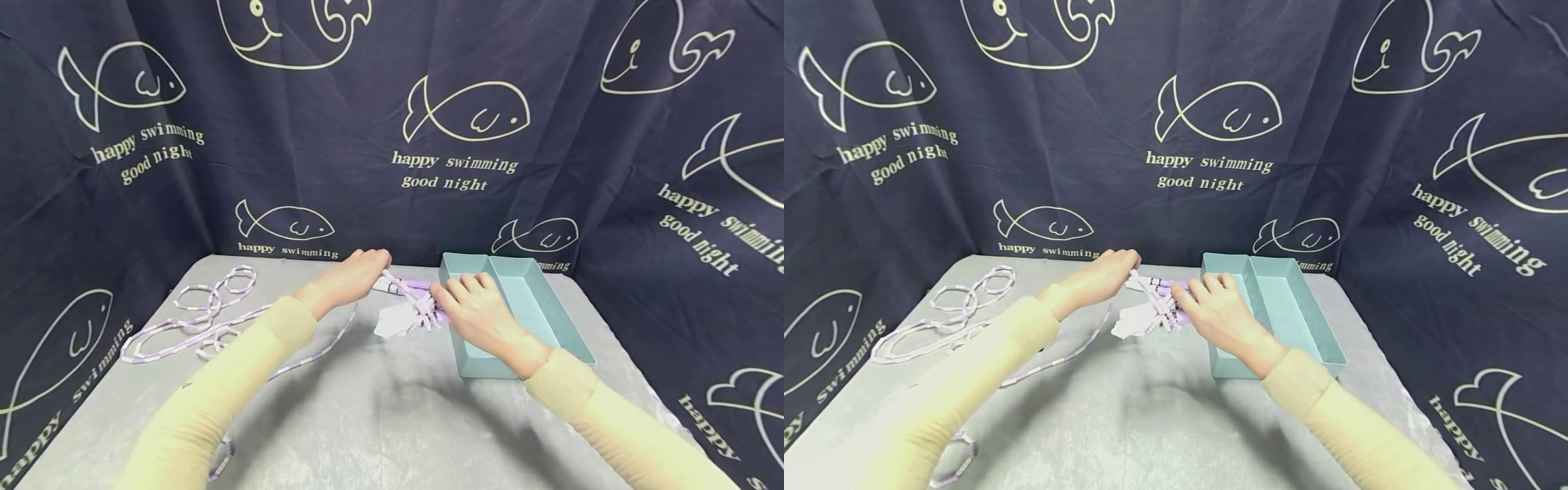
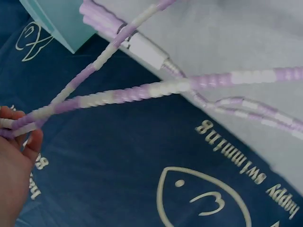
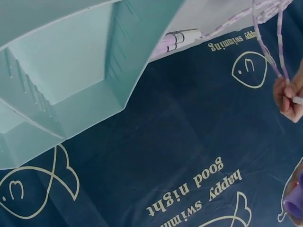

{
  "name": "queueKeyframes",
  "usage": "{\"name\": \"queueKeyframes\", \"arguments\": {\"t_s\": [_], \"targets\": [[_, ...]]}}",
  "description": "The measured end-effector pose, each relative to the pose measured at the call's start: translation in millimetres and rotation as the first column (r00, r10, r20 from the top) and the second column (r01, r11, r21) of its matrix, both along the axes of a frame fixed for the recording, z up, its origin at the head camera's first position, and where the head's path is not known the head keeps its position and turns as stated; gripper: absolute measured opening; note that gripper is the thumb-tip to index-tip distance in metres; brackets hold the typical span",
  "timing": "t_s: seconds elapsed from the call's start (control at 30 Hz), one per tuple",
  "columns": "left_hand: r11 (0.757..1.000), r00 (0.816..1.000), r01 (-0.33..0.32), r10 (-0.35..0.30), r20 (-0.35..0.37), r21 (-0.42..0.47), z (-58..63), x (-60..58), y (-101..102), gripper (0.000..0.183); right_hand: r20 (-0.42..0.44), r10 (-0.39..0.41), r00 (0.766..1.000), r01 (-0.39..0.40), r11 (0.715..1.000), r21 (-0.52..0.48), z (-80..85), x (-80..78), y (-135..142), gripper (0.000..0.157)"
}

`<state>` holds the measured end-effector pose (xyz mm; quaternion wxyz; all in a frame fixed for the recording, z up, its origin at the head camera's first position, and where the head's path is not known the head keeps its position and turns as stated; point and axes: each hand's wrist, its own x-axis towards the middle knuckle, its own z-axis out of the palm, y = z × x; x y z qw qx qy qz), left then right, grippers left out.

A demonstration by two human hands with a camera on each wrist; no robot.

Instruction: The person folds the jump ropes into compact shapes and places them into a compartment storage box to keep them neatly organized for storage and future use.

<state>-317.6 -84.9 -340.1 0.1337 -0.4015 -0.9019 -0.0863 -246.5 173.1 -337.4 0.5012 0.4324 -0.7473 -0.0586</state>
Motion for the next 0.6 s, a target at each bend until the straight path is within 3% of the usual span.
{"name": "queueKeyframes", "arguments": {"t_s": [0.13, 0.2, 0.3, 0.4, 0.53, 0.6], "targets": [[1.000, 0.994, -0.017, 0.014, -0.110, -0.025, -11.4, 0.7, -4.0, 0.018, -0.007, 0.009, 1.000, -0.010, 0.997, -0.074, 2.3, -0.1, 1.1, 0.028], [0.998, 0.980, -0.038, 0.026, -0.198, -0.054, -16.8, 1.1, -5.2, 0.013, -0.009, 0.013, 1.000, -0.014, 0.995, -0.098, 3.5, 0.6, 1.9, 0.028], [0.994, 0.938, -0.071, 0.039, -0.343, -0.080, -25.0, 1.3, -7.1, 0.008, -0.013, 0.016, 1.000, -0.018, 0.990, -0.141, 6.2, 2.4, 2.6, 0.028], [0.988, 0.879, -0.124, 0.067, -0.471, -0.091, -32.3, 2.2, -10.0, 0.015, -0.010, 0.001, 1.000, -0.002, 0.982, -0.187, 10.5, 3.6, 2.9, 0.025], [0.974, 0.827, -0.185, 0.083, -0.557, -0.131, -39.7, 6.8, -11.3, 0.027, 0.000, -0.055, 0.998, 0.054, 0.970, -0.239, 16.5, 2.0, 5.5, 0.024], [0.969, 0.812, -0.191, 0.066, -0.579, -0.158, -43.2, 10.7, -9.9, 0.030, 0.006, -0.091, 0.996, 0.089, 0.960, -0.264, 18.8, 0.4, 7.7, 0.025]]}}
